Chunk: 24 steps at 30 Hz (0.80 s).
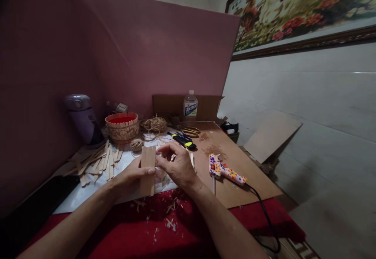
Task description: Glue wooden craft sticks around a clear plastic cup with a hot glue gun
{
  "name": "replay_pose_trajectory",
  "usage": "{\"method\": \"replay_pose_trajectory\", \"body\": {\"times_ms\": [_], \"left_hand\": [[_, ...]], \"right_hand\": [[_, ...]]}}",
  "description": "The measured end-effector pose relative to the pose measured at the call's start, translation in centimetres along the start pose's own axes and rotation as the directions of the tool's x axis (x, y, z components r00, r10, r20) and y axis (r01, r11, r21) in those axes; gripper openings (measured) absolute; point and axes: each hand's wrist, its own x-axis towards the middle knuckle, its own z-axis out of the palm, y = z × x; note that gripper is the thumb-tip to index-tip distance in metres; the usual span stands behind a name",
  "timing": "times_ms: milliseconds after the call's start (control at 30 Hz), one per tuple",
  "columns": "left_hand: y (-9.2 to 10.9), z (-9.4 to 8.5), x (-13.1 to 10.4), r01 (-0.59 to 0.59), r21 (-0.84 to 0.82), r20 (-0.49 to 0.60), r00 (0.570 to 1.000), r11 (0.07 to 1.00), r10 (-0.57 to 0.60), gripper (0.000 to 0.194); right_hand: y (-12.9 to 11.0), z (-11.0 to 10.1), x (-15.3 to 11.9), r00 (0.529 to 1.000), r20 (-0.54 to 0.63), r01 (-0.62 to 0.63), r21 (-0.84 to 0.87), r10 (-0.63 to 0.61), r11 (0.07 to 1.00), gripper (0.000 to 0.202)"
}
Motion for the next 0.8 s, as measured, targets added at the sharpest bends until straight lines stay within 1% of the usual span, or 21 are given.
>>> {"method": "replay_pose_trajectory", "body": {"times_ms": [167, 367, 567, 800], "left_hand": [[0.19, 0.29, -0.06, -0.009, 0.006, -0.02, 1.0, 1.0, 0.009, 0.056], [0.13, 0.17, -0.1, -0.011, 0.011, 0.005, 1.0, 1.0, 0.011, 0.053], [-0.17, -0.15, 0.01, -0.032, 0.003, 0.046, 0.998, 0.999, 0.032, 0.05], [-0.28, -0.03, -0.08, -0.024, 0.003, 0.043, 0.999, 1.0, 0.023, 0.054]], "right_hand": [[0.23, -0.12, 0.02, 1.0, 0.01, 0.01, 0.02, -0.01, 1.0, 0.006], [0.59, -0.13, 0.02, 1.0, 0.015, 0.006, 0.049, -0.007, 0.999, 0.005], [0.83, -0.32, -0.01, 0.999, 0.03, 0.012, 0.043, -0.013, 0.999, 0.005], [0.62, -0.34, -0.03, 0.999, 0.038, -0.015, 0.093, 0.011, 0.996, 0.004]]}}
